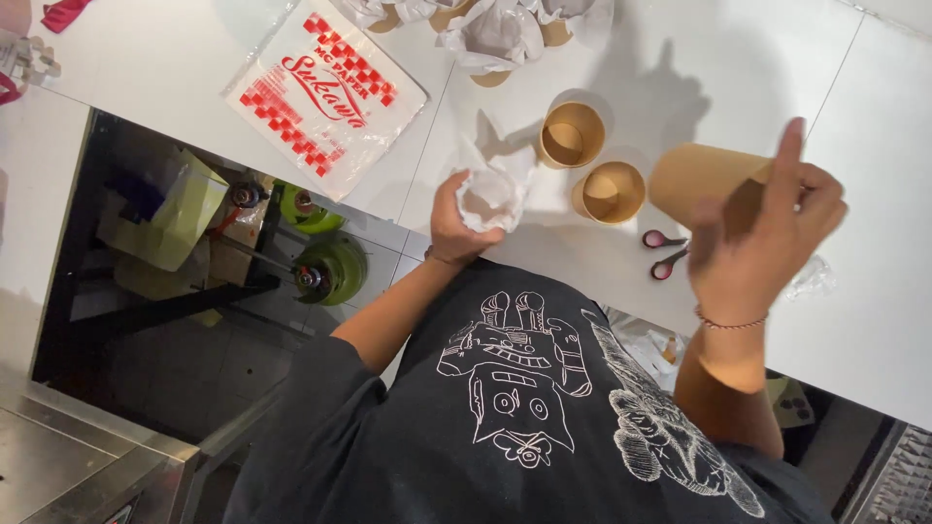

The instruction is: Lining brown paper cups with white paper sheets.

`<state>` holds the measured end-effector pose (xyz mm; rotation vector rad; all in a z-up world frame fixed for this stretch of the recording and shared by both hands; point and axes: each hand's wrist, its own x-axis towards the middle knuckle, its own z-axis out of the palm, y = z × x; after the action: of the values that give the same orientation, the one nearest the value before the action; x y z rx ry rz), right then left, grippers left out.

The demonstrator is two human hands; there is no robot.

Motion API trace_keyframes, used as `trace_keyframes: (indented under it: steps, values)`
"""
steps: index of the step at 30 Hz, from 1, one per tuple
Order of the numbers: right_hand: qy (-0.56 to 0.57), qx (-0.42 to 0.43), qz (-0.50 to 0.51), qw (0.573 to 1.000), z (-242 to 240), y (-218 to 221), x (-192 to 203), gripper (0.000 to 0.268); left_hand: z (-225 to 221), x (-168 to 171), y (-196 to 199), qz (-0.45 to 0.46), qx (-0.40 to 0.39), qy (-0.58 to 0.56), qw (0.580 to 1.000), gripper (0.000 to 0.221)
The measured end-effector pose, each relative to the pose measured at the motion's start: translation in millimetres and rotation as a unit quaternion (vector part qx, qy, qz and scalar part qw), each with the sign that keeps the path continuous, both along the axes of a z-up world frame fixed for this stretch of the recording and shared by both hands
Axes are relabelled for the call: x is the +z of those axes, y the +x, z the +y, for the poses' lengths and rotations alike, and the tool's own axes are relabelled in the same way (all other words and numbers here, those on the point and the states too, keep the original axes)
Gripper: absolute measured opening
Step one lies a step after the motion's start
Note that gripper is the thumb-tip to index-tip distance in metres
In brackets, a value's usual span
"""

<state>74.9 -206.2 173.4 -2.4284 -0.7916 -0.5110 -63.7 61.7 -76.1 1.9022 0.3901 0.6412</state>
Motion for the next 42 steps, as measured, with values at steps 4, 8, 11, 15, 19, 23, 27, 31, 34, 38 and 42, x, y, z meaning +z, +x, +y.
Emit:
trace_keyframes:
  steps: [4,8,11,15,19,23,27,31,34,38,42]
  values:
    - [-0.059,-0.098,-0.006,0.993,-52.9,20.4,-40.3,0.071,13.7,20.6,40.5,0.059,0.103,0.048,0.992,0.094]
    - [-0.117,-0.209,0.153,0.959,-76.8,24.8,-51.4,0.079,13.8,39.8,103.1,0.079,0.057,0.041,0.994,0.091]
    - [-0.123,-0.242,0.193,0.943,-89.2,35.1,-65.9,0.080,1.3,27.9,142.5,0.118,0.066,0.019,0.991,0.100]
    - [-0.115,-0.264,0.227,0.930,-94.0,64.2,-97.1,0.083,-2.3,24.9,165.8,0.073,0.069,-0.020,0.995,0.111]
    - [-0.124,-0.292,0.229,0.920,-99.0,98.0,-146.5,0.075,13.4,27.3,131.7,-0.014,0.107,0.002,0.994,0.076]
    - [-0.134,-0.307,0.213,0.918,-95.4,114.4,-161.4,0.080,87.6,-4.0,58.1,0.024,0.197,0.336,0.921,0.012]
    - [-0.143,-0.350,0.116,0.919,-61.0,82.5,-136.3,0.105,156.7,-3.6,-19.7,0.093,0.149,0.425,0.888,0.012]
    - [0.024,-0.117,-0.074,0.990,17.9,25.2,-99.6,0.062,197.1,-22.1,-46.1,0.178,0.047,0.333,0.925,0.018]
    - [0.069,-0.010,-0.106,0.992,77.8,-16.4,-94.8,0.049,200.2,7.7,-46.6,0.297,0.036,0.132,0.945,0.038]
    - [0.096,0.097,-0.068,0.988,130.4,-42.8,-151.4,0.055,235.5,-71.2,-62.4,0.152,-0.010,0.427,0.892,0.019]
    - [0.078,0.178,-0.024,0.981,192.7,-87.5,-150.8,0.048,242.9,-90.6,-53.4,0.117,-0.021,0.357,0.927,0.017]
